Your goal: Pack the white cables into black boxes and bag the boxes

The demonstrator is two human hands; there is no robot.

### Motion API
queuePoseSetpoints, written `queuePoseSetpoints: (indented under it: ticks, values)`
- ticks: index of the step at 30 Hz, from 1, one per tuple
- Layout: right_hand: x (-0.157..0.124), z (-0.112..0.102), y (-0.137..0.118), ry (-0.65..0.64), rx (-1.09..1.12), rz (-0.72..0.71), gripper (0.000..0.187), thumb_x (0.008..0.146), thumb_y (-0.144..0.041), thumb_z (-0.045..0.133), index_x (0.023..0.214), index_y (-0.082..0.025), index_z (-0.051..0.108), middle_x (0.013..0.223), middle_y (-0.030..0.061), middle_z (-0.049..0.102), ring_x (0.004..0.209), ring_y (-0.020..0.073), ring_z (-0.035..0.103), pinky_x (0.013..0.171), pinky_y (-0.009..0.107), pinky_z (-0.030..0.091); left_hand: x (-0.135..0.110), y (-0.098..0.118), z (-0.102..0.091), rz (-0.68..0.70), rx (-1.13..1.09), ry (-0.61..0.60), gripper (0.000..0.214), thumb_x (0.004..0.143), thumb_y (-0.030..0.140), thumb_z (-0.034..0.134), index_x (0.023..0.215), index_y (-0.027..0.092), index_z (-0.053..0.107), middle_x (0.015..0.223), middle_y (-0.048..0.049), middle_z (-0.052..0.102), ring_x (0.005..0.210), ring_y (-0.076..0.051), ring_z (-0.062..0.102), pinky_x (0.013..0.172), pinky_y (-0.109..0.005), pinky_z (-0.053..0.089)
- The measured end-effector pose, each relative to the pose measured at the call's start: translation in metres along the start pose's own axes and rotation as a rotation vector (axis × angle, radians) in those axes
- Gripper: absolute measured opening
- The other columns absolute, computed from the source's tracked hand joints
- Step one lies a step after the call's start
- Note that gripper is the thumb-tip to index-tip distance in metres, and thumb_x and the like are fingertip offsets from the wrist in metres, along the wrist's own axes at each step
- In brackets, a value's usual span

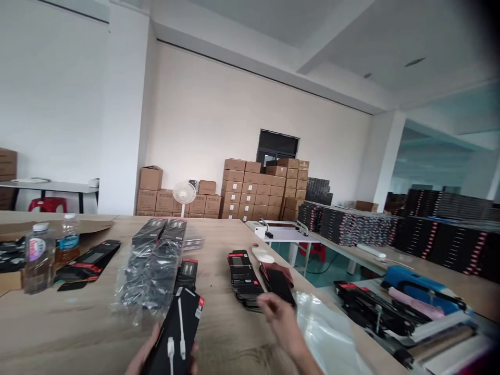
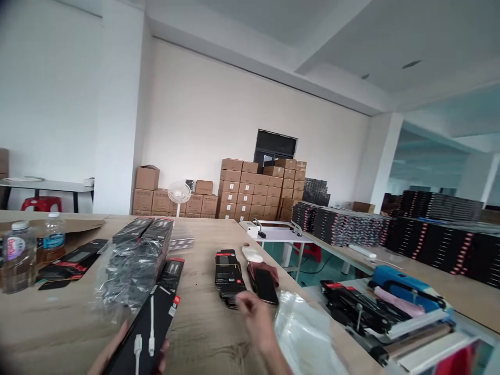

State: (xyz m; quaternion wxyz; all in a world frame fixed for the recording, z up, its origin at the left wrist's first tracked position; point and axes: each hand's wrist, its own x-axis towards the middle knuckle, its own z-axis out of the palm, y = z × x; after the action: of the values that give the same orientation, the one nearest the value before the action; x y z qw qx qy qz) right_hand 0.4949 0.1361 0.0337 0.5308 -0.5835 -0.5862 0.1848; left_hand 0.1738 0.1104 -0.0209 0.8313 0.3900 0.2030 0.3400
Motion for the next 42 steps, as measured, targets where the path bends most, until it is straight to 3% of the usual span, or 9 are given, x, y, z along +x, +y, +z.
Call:
queuePoseSetpoints:
  ticks: [3,6,12,18,23,30,33,36,42]
  values:
    - [0.008,-0.08,0.016,0.103,-0.204,0.083,0.012,0.055,-0.035,0.065,0.055,-0.024,0.065,0.05,-0.0017,0.058,0.054,0.0183,0.049,0.055,0.029,0.035,0.014,0.0,-0.022,-0.077,0.037,-0.004,0.087,0.044,0.094,0.046,0.082,0.02,0.074,0.064,-0.0071,0.067,0.058,-0.02,0.06,0.063,-0.032,0.047]
    - [-0.002,-0.124,0.036,0.104,-0.371,0.198,0.007,0.041,-0.024,0.067,0.042,-0.024,0.06,0.04,-0.0011,0.053,0.046,0.0188,0.046,0.051,0.031,0.03,0.011,-0.003,-0.03,0.029,0.072,0.114,0.066,0.055,0.077,0.06,0.094,0.024,0.071,0.066,-0.0033,0.065,0.059,-0.02,0.059,0.066,-0.033,0.047]
    - [-0.02,-0.137,0.066,-0.058,-0.524,0.23,0.02,0.055,-0.037,0.061,0.04,-0.026,0.057,0.047,0.0023,0.059,0.055,0.0234,0.054,0.057,0.034,0.036,-0.015,0.008,-0.016,0.251,0.171,0.116,0.082,0.055,0.035,0.072,0.132,0.024,0.047,0.124,-0.0068,0.06,0.117,-0.033,0.049,0.098,-0.043,0.037]
    - [0.002,-0.141,0.052,-0.014,-0.603,0.175,0.019,0.063,-0.039,0.054,0.048,-0.027,0.055,0.053,0.0054,0.062,0.057,0.0255,0.058,0.06,0.035,0.04,-0.016,0.015,-0.033,0.216,0.397,0.127,0.099,0.056,0.016,0.059,0.146,0.033,0.022,0.121,-0.0023,0.06,0.102,-0.027,0.055,0.09,-0.038,0.04]
    - [0.021,-0.077,-0.001,0.023,-0.541,-0.085,0.024,0.073,-0.042,0.046,0.066,-0.025,0.062,0.07,0.0089,0.07,0.067,0.0281,0.064,0.067,0.037,0.045,0.002,0.012,-0.042,0.135,0.361,0.106,0.086,0.065,0.022,0.057,0.145,0.026,0.026,0.094,-0.0021,0.067,0.087,-0.023,0.059,0.079,-0.031,0.041]
    - [0.01,0.11,-0.035,-0.185,-0.315,-0.398,0.031,0.09,-0.038,0.039,0.076,-0.022,0.062,0.073,0.0026,0.067,0.068,0.0185,0.061,0.065,0.027,0.046,0.005,-0.001,-0.043,0.219,0.403,0.157,0.103,0.055,0.011,0.051,0.149,0.022,0.01,0.084,0.0018,0.064,0.076,-0.018,0.055,0.068,-0.026,0.036]
    - [-0.003,0.163,-0.025,-0.182,-0.259,-0.451,0.033,0.092,-0.033,0.038,0.079,-0.019,0.064,0.076,0.0056,0.068,0.07,0.0194,0.062,0.065,0.027,0.046,0.001,0.005,-0.04,0.237,0.404,0.135,0.104,0.055,0.011,0.055,0.148,0.027,0.012,0.093,0.0001,0.064,0.084,-0.021,0.056,0.068,-0.028,0.036]
    - [-0.009,0.178,-0.012,-0.2,-0.226,-0.491,0.031,0.092,-0.031,0.041,0.078,-0.02,0.066,0.077,0.0055,0.068,0.072,0.0195,0.063,0.065,0.027,0.047,-0.002,0.013,-0.034,0.233,0.384,0.118,0.098,0.052,0.01,0.056,0.144,0.03,0.026,0.094,0.0002,0.063,0.088,-0.021,0.057,0.07,-0.027,0.036]
    - [-0.004,0.153,-0.01,-0.206,-0.261,-0.556,0.032,0.095,-0.03,0.037,0.084,-0.022,0.066,0.078,0.0052,0.065,0.076,0.0201,0.063,0.069,0.028,0.049,0.0,0.02,-0.023,0.181,0.457,0.286,0.06,0.05,0.012,0.053,0.109,0.02,0.057,0.078,0.0015,0.061,0.072,-0.016,0.054,0.063,-0.025,0.036]
